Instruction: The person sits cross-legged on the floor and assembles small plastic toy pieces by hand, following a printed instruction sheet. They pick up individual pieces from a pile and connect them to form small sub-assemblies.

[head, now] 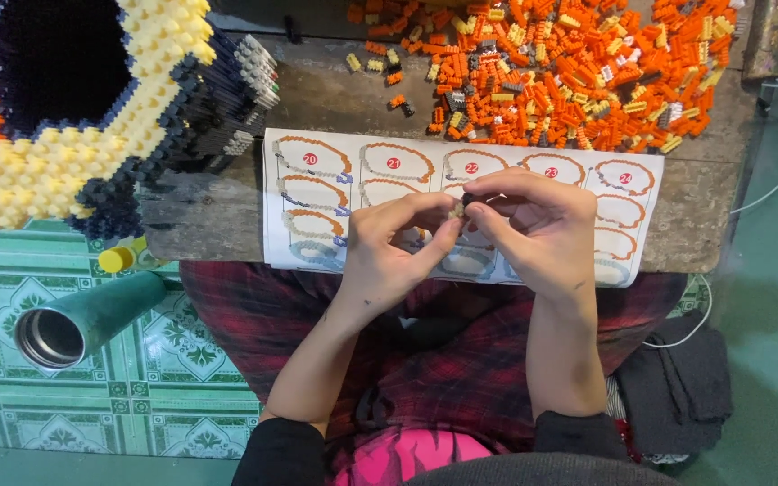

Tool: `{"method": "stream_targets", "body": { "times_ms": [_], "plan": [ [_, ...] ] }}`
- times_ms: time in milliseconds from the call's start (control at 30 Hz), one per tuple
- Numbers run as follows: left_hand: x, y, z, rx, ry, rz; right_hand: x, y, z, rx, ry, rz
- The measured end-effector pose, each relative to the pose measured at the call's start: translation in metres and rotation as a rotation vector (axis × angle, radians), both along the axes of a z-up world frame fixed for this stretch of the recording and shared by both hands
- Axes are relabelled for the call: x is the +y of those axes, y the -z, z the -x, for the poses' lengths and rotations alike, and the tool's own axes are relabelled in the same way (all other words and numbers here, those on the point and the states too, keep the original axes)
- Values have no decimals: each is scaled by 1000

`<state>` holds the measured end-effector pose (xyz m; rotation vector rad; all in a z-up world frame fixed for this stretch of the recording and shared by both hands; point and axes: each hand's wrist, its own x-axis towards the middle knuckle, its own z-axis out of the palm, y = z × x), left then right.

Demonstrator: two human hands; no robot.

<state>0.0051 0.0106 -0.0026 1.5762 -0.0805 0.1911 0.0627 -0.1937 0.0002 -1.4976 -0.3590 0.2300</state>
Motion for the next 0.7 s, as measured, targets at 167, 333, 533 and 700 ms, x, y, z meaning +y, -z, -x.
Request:
{"method": "stream_targets", "body": {
  "times_ms": [167, 333, 533, 700],
  "plan": [
    [0, -1, 2, 2, -10, -14, 3, -5, 1, -38, 1, 42],
    [1, 0, 2, 4, -11, -7, 4, -5, -1, -66, -9, 35],
    [-1, 1, 3, 7, -4, 18, 7, -13, 0, -108, -22, 31],
    [-8, -7, 5, 118, -92, 221, 6, -32, 5, -345, 38, 190]
  ]
}}
